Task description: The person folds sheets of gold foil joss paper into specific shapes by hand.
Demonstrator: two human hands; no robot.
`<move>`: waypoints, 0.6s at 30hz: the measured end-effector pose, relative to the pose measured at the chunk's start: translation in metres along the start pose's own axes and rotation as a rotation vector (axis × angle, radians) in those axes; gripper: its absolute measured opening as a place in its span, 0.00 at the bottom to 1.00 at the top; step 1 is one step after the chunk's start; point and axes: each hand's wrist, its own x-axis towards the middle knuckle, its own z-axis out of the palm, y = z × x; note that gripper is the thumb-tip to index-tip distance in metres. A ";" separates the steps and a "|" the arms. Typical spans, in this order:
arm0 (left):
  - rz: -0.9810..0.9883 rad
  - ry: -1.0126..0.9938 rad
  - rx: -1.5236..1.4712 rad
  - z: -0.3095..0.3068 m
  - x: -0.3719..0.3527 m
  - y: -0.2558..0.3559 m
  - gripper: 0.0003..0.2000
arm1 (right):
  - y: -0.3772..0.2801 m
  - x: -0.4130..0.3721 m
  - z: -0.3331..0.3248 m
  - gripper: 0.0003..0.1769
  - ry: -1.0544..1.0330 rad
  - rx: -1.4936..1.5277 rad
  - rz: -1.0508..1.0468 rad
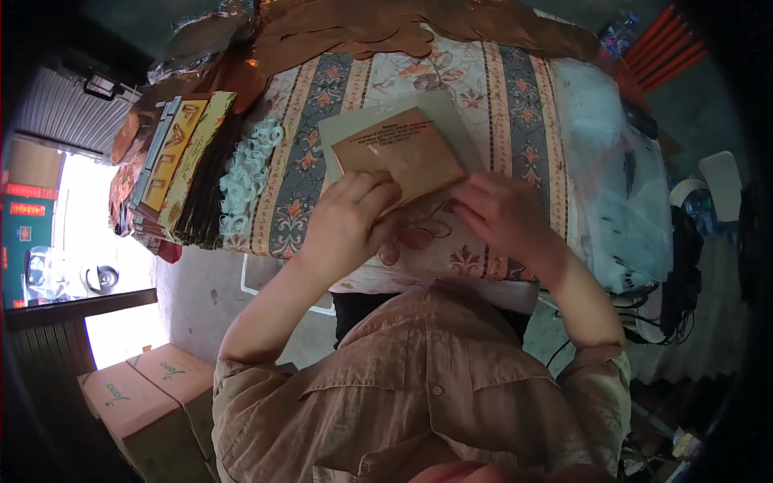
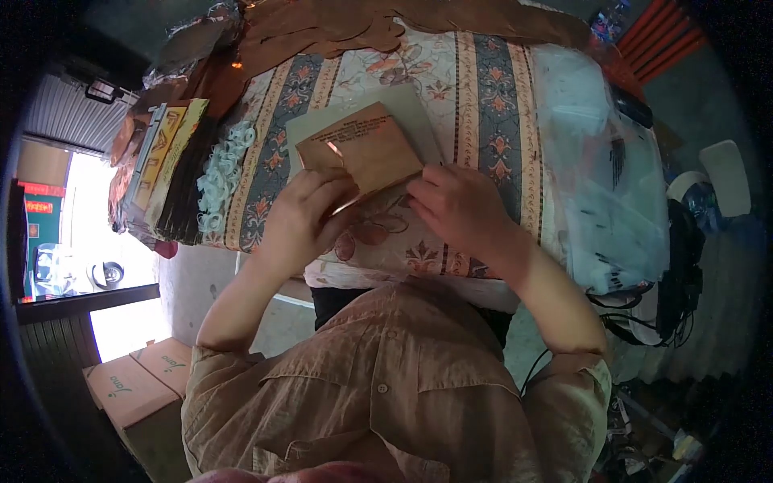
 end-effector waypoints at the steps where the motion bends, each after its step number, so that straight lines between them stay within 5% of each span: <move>1: -0.025 -0.024 -0.030 0.003 0.001 -0.003 0.14 | 0.000 0.000 0.003 0.08 0.018 -0.033 -0.013; 9: 0.027 -0.097 -0.028 -0.002 0.001 -0.007 0.13 | 0.000 0.005 0.013 0.16 0.026 -0.173 -0.046; 18: 0.042 -0.104 -0.040 -0.005 -0.004 -0.008 0.15 | -0.002 0.010 0.021 0.07 0.075 -0.194 -0.098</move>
